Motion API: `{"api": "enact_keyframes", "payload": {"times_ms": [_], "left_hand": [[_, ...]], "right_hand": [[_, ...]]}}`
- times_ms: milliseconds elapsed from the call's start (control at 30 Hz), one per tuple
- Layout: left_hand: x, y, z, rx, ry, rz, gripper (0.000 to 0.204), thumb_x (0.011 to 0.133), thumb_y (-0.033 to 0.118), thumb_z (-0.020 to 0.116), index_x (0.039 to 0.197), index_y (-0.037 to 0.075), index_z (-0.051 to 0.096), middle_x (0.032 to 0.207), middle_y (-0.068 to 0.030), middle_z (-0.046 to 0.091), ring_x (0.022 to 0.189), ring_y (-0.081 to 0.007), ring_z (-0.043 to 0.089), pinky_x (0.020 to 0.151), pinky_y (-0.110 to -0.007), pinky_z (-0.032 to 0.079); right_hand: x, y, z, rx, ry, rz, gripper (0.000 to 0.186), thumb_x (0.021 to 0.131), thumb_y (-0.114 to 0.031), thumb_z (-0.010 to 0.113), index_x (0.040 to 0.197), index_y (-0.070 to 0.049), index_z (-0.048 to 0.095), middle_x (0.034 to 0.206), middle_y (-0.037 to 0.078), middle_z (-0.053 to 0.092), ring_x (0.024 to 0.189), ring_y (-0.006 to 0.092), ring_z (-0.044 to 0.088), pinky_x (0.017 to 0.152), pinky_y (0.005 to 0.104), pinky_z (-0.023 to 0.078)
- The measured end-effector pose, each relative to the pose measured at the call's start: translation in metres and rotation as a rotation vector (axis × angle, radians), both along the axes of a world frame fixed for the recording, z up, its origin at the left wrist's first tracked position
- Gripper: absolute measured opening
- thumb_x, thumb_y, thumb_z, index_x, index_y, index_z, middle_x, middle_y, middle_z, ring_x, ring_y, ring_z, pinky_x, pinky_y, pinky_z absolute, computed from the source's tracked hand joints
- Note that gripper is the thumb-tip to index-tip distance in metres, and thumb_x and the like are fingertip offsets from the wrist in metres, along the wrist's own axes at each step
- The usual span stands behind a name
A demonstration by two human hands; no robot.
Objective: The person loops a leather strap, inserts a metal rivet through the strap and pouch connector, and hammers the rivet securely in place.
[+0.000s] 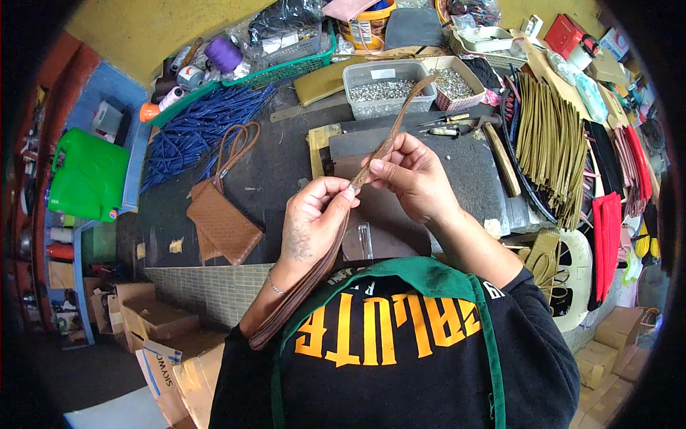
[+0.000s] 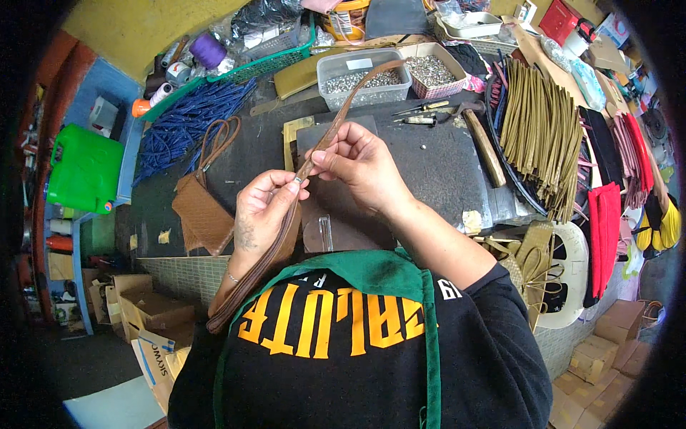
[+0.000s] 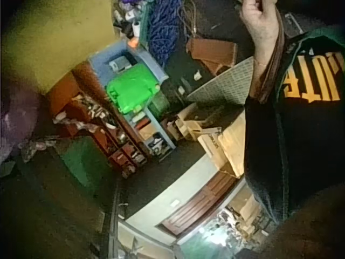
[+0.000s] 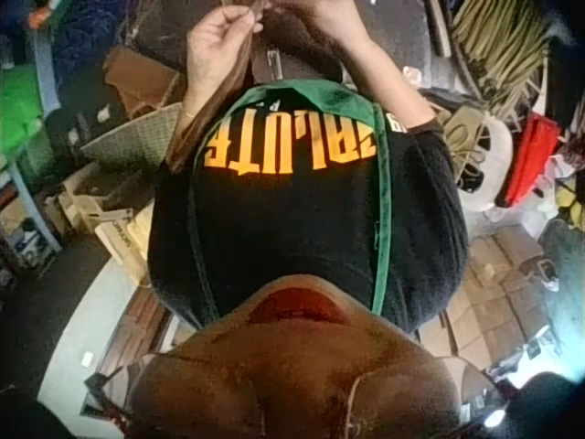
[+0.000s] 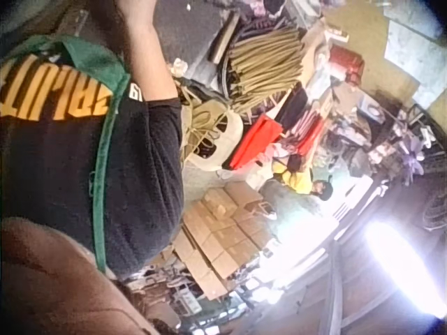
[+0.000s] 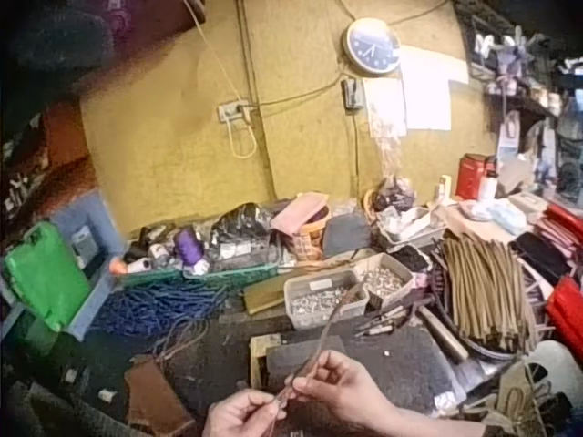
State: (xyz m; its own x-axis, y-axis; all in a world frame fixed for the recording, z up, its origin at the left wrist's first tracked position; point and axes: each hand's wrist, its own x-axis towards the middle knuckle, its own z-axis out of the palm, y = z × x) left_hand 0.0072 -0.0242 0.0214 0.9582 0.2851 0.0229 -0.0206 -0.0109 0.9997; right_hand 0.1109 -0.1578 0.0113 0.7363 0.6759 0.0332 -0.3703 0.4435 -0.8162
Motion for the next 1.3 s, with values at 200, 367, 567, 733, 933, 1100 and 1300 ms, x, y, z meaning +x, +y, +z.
{"api": "enact_keyframes", "payload": {"times_ms": [200, 367, 567, 733, 933, 1100, 1300], "left_hand": [[-0.003, 0.003, -0.001, -0.036, -0.006, -0.058, 0.015, 0.084, 0.007, 0.051, 0.095, -0.004, 0.054, 0.090, -0.0080, 0.059, 0.081, -0.0122, 0.056, 0.074, -0.023, 0.045], [-0.001, 0.003, -0.001, 0.013, -0.014, -0.079, 0.015, 0.084, 0.006, 0.051, 0.095, -0.004, 0.054, 0.089, -0.0078, 0.059, 0.081, -0.0124, 0.056, 0.074, -0.023, 0.045], [-0.004, -0.002, 0.006, 0.135, -0.077, -0.052, 0.010, 0.082, 0.008, 0.055, 0.085, -0.002, 0.055, 0.072, -0.0017, 0.056, 0.064, -0.0058, 0.051, 0.058, -0.019, 0.041], [-0.005, -0.002, -0.003, 0.175, -0.135, 0.035, 0.006, 0.076, 0.002, 0.059, 0.075, -0.002, 0.055, 0.069, -0.0031, 0.054, 0.062, -0.0072, 0.050, 0.057, -0.020, 0.040], [-0.005, -0.003, -0.010, -0.015, -0.121, 0.016, 0.002, 0.077, -0.002, 0.055, 0.077, -0.004, 0.057, 0.074, -0.0055, 0.058, 0.069, -0.0094, 0.055, 0.063, -0.020, 0.044], [-0.010, -0.001, -0.012, -0.255, -0.135, 0.130, 0.005, 0.079, -0.003, 0.053, 0.080, -0.004, 0.057, 0.075, -0.0082, 0.060, 0.068, -0.0117, 0.057, 0.066, -0.023, 0.046], [-0.018, 0.010, -0.014, -0.437, -0.152, 0.224, 0.007, 0.080, -0.001, 0.050, 0.082, -0.005, 0.056, 0.075, -0.0119, 0.061, 0.068, -0.0144, 0.058, 0.067, -0.026, 0.048]], "right_hand": [[-0.006, 0.004, -0.006, 0.029, -0.136, -0.061, 0.015, 0.076, 0.000, 0.059, 0.086, -0.006, 0.050, 0.083, 0.007, 0.060, 0.073, 0.0107, 0.057, 0.063, 0.0218, 0.047], [-0.003, 0.004, -0.006, 0.059, -0.215, -0.077, 0.016, 0.076, 0.002, 0.059, 0.086, -0.005, 0.050, 0.083, 0.006, 0.060, 0.074, 0.0102, 0.056, 0.064, 0.0215, 0.047], [-0.014, 0.000, -0.003, -0.048, -0.297, -0.149, 0.015, 0.077, 0.001, 0.059, 0.088, -0.004, 0.050, 0.085, 0.005, 0.059, 0.077, 0.0099, 0.056, 0.069, 0.0228, 0.046], [-0.019, 0.003, -0.008, 0.036, -0.284, -0.093, 0.019, 0.075, 0.004, 0.059, 0.089, -0.004, 0.049, 0.085, 0.004, 0.058, 0.079, 0.0083, 0.055, 0.069, 0.0224, 0.046], [0.003, 0.011, -0.001, 0.031, -0.006, -0.001, 0.006, 0.081, -0.007, 0.055, 0.083, -0.003, 0.050, 0.073, 0.005, 0.057, 0.062, 0.0117, 0.055, 0.058, 0.0218, 0.045], [0.051, 0.022, -0.020, -0.022, 0.146, 0.043, 0.013, 0.085, -0.018, 0.049, 0.084, -0.004, 0.051, 0.070, 0.006, 0.058, 0.062, 0.0131, 0.056, 0.058, 0.0239, 0.046], [0.181, 0.011, -0.029, -0.809, -0.773, -0.354, 0.021, 0.077, -0.022, 0.060, 0.079, -0.001, 0.060, 0.069, 0.007, 0.061, 0.064, 0.0135, 0.057, 0.061, 0.0259, 0.044]]}}
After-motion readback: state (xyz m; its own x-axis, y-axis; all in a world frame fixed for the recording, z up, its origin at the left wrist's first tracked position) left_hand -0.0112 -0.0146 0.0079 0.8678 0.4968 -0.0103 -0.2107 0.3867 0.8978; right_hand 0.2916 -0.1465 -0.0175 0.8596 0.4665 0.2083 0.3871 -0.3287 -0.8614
